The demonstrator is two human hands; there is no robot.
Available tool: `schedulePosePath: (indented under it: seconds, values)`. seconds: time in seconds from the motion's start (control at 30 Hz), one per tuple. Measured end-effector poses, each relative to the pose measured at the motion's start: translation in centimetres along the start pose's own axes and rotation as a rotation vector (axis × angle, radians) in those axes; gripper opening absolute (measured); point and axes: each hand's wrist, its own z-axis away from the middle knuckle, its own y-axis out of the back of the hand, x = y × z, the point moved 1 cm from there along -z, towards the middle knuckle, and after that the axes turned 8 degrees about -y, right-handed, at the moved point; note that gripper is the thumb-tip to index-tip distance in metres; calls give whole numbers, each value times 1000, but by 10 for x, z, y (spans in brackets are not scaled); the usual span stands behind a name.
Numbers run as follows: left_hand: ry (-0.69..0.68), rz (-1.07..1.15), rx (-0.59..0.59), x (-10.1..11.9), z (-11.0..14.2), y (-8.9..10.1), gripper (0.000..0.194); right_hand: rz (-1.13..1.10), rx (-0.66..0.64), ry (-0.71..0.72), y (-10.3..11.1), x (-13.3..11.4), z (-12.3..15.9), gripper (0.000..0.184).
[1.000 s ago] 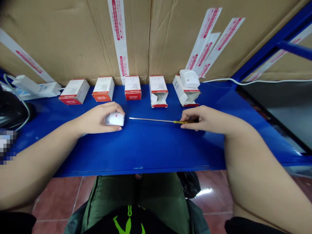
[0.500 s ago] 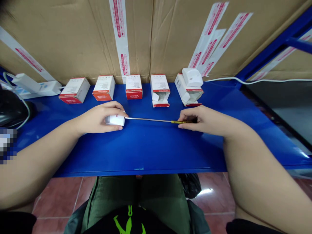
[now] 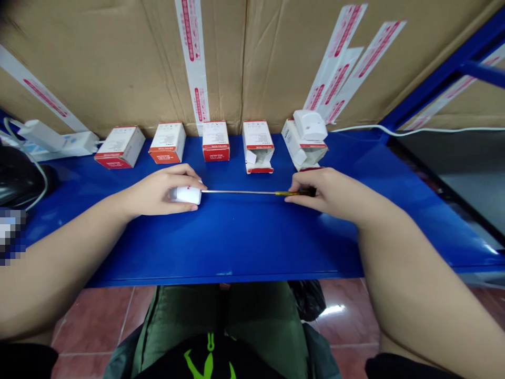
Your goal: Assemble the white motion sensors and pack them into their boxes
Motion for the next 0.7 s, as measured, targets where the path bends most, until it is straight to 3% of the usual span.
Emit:
schedulePosePath:
  seconds: [0.23,0.43,0.7]
  values:
    - [27,-8,-3,0,0,-1,37,149,109,86,-5,6,0,39]
    - [24,-11,-14,1,0,0,36,181,25,-3,-12,0,1,36]
    - [20,-21,-13,0,1,0,38,160,118,53,-11,0,3,34]
